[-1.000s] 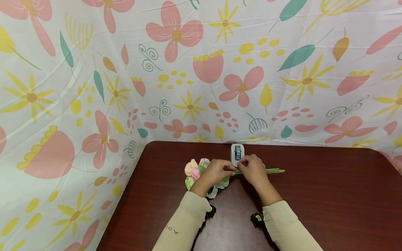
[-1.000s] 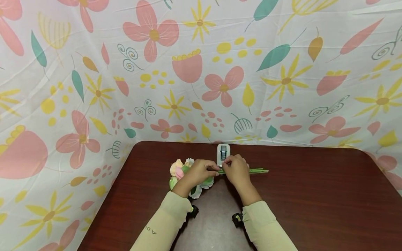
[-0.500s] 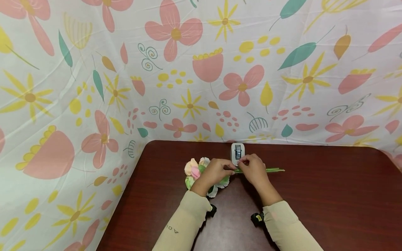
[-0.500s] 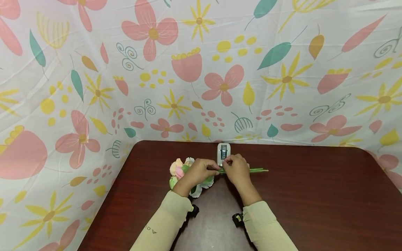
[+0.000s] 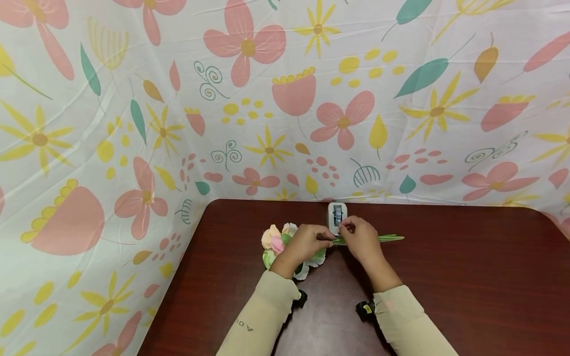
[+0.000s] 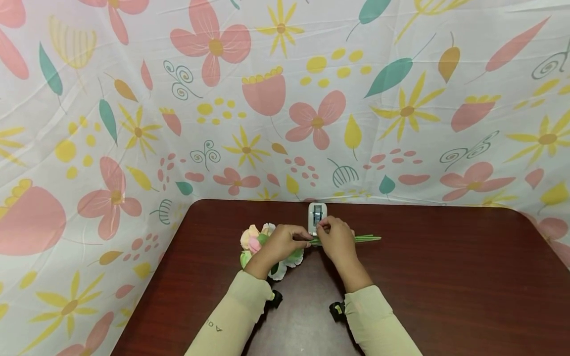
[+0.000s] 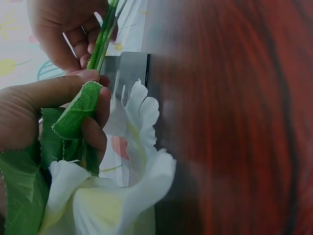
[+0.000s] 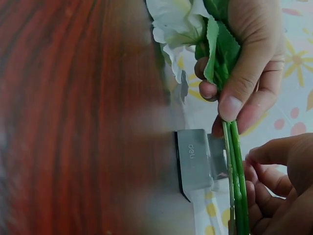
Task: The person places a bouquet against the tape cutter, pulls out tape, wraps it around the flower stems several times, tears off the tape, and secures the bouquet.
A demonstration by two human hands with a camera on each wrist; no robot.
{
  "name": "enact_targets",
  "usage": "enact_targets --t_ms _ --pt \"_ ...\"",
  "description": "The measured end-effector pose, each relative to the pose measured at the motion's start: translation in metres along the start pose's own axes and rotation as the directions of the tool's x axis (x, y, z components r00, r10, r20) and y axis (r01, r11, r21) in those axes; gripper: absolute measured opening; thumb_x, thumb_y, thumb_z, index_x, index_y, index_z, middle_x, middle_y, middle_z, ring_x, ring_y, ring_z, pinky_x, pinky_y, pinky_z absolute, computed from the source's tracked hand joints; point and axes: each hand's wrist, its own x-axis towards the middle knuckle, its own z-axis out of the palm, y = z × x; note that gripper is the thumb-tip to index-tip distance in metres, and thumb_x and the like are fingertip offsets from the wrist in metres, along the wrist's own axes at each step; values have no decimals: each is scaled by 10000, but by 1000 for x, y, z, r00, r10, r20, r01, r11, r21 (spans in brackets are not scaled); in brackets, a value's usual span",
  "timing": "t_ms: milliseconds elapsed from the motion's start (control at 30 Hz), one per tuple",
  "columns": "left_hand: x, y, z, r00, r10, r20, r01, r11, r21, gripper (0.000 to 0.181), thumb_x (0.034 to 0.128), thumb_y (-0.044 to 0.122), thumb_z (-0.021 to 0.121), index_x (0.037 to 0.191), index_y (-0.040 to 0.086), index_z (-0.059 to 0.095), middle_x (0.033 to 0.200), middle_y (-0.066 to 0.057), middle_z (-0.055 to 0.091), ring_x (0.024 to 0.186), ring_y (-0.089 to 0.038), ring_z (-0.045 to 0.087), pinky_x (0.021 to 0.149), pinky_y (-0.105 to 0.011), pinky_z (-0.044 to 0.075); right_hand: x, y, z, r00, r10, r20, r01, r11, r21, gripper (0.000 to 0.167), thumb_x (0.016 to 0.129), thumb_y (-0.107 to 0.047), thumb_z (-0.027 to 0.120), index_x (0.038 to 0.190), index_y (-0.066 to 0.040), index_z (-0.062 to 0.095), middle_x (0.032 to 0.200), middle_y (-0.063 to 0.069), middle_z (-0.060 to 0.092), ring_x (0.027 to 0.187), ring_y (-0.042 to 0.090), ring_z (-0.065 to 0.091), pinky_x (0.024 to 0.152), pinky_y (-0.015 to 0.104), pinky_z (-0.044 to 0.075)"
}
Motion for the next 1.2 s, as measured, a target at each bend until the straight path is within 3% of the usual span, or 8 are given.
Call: enact_targets --t_ms 233,333,533,733,867,967,1200 --pt "0 0 1 1000 -5 -3 5 1000 5 129 918 154 749 1030 201 794 1026 48 767 833 28 677 709 -158 535 -1 -1 1 999 36 -4 -36 999 9 174 998 -209 625 1053 -71 714 944 125 739 835 291 662 962 562 376" --pt "0 0 1 1000 -2 -1 2 1000 3 131 916 150 750 1034 190 794 1020 45 769 833 27 678 711 -159 536 -2 -1 0 999 45 -2 -45 999 13 240 995 -199 621 1160 -43 698 994 144 751 875 319 680 990 587 335" --pt "0 0 1 1000 -4 2 4 1000 3 135 918 150 749 1039 190 793 1008 47 771 826 25 680 714 -165 541 -6 -1 1 999 22 -23 -22 1000 -2 429 995 -177 606 1389 -12 563 1036 140 752 986 384 619 923 546 300" --pt "1 0 1 1000 -7 2 7 1000 -5 131 921 153 745 1035 195 792 1003 50 771 826 23 682 716 -169 544 -8 -1 1 999 12 -43 -12 1000 -9 405 985 -174 628 1365 -41 582 1033 118 738 998 356 554 904 507 339" --pt "2 0 2 1000 1 -2 -1 1000 -6 127 919 150 747 1027 197 792 999 51 771 824 27 680 714 -166 541 -8 -2 0 999 29 -23 -29 1000 -3 391 989 -185 620 1354 -49 590 1047 112 724 917 297 556 780 423 434" --pt "4 -1 3 1000 6 -6 -6 1000 1 125 916 147 749 1025 191 792 993 52 772 822 30 678 710 -163 538 -8 -2 0 999 34 -6 -34 999 0 374 992 -187 616 1341 -53 596 1049 110 719 818 245 570 678 355 436" --pt "5 -2 3 1000 11 -3 -11 1000 8 132 915 140 750 1036 170 791 1008 42 771 841 20 680 717 -160 536 -10 -2 -1 997 71 9 -71 996 51 302 1004 -180 605 1287 -74 607 1037 103 716 707 173 576 611 311 432"
